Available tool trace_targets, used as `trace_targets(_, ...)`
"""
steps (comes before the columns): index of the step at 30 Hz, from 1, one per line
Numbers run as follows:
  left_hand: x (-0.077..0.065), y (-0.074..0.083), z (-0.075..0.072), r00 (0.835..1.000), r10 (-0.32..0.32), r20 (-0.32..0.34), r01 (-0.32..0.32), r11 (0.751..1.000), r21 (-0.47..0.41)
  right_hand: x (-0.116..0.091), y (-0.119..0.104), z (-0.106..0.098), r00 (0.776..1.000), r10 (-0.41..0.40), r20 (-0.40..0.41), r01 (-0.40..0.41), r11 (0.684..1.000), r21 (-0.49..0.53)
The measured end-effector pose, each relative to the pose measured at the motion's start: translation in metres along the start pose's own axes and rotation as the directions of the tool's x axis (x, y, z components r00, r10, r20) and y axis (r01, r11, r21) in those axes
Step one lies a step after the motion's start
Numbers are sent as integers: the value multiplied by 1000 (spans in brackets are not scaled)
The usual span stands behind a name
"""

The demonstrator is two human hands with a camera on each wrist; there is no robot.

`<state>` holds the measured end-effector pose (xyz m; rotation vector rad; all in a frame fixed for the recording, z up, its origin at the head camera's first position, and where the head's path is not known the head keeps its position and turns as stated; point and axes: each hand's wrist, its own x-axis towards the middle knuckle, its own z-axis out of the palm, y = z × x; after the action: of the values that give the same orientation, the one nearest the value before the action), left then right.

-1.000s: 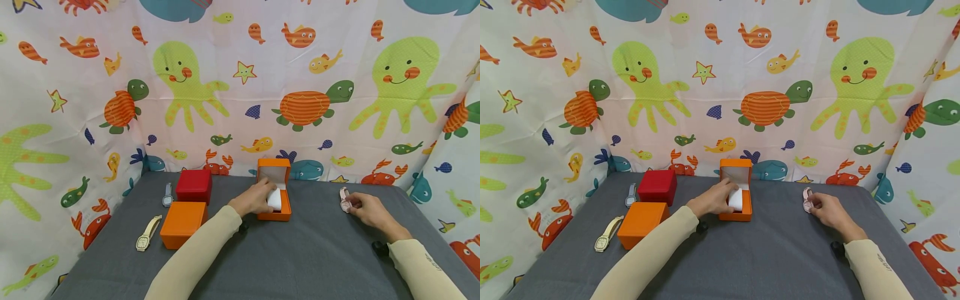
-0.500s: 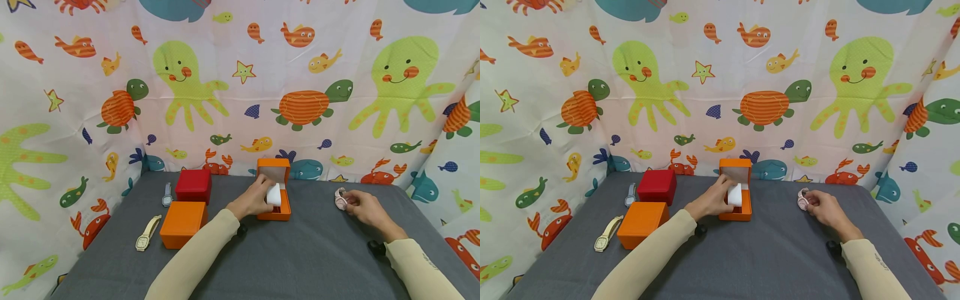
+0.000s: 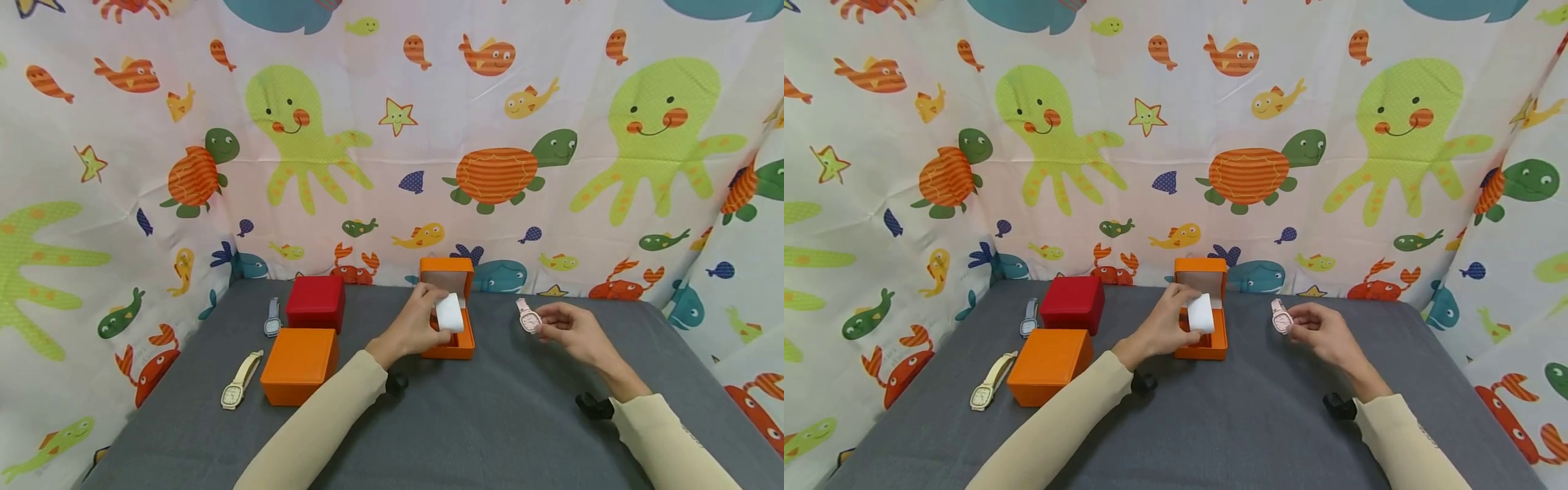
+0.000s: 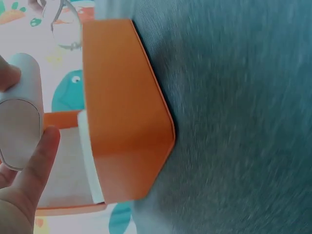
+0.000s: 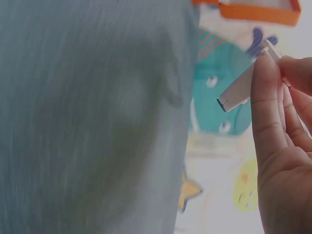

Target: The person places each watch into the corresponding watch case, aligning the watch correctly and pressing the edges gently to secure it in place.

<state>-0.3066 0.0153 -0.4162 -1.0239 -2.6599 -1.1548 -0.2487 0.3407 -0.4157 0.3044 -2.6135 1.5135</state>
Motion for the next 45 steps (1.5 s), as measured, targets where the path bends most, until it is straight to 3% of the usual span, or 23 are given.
trace_targets(5, -9, 6, 2, 999, -16, -35, 13, 996, -87, -3, -12, 17, 999, -39, 13, 37, 992, 117)
trace_targets(13, -24, 9, 6, 999, -43, -32, 36, 985, -170, -7, -27, 43, 995, -89, 53, 73, 966, 249)
trace_targets(21, -36, 7, 5, 997, -44, -56, 28, 965, -259, -4, -35, 65, 993, -92, 72, 58, 924, 377)
trace_targets(27, -43, 5, 5, 997, -48, -53, 32, 961, -274, 1, -40, 75, 992, -87, 93, 36, 892, 451)
trace_targets(33, -46, 3, 5, 998, -35, -45, 21, 962, -271, 5, -51, 81, 985, -102, 142, 26, 890, 456)
trace_targets(42, -46, 1, 0, 998, -12, -67, -8, 958, -286, 9, -60, 86, 974, -38, 224, -56, 916, 397)
trace_targets(45, -46, 1, -2, 997, -11, -78, -12, 956, -294, 8, -62, 88, 970, -42, 238, -60, 912, 406)
